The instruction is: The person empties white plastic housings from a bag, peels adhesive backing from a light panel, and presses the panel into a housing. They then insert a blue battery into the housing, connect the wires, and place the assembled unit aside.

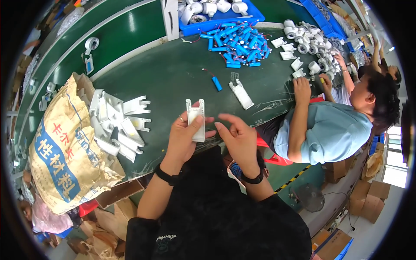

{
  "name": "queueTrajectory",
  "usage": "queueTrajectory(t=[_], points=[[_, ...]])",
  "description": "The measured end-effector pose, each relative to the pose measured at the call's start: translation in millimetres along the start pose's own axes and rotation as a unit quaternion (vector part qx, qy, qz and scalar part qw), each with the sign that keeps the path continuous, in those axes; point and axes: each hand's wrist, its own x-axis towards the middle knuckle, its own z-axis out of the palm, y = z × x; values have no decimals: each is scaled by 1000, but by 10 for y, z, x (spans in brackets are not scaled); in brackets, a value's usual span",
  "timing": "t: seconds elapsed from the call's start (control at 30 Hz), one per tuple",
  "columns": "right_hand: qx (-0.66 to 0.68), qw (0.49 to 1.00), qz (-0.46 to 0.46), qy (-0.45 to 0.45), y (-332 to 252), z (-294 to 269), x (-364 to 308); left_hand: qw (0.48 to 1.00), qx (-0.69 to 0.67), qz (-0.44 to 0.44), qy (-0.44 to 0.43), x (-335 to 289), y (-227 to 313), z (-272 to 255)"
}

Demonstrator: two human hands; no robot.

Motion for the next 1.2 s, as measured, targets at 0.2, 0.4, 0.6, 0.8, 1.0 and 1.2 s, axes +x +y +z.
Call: queueTrajectory(t=[0.2,0.4,0.6,0.8,1.0,1.2], points=[[106,981,52,-151,112,254,97,996,69,41,39,-63,14,0],[320,877,253,-253,93,159,153,997,18,8,-74,-334,292,-41],[74,992,-34,-93,-182,113,-60,993,-36,-16,-111,-308,329,-179],[-68,936,-340,-64,-176,144,-47,996,19,-14,-84,-315,302,-229],[-117,913,-382,-80,-184,167,-39,997,14,-22,-70,-320,316,-253],[-89,916,-382,-80,-111,237,-22,996,35,-30,-76,-314,341,-265]])
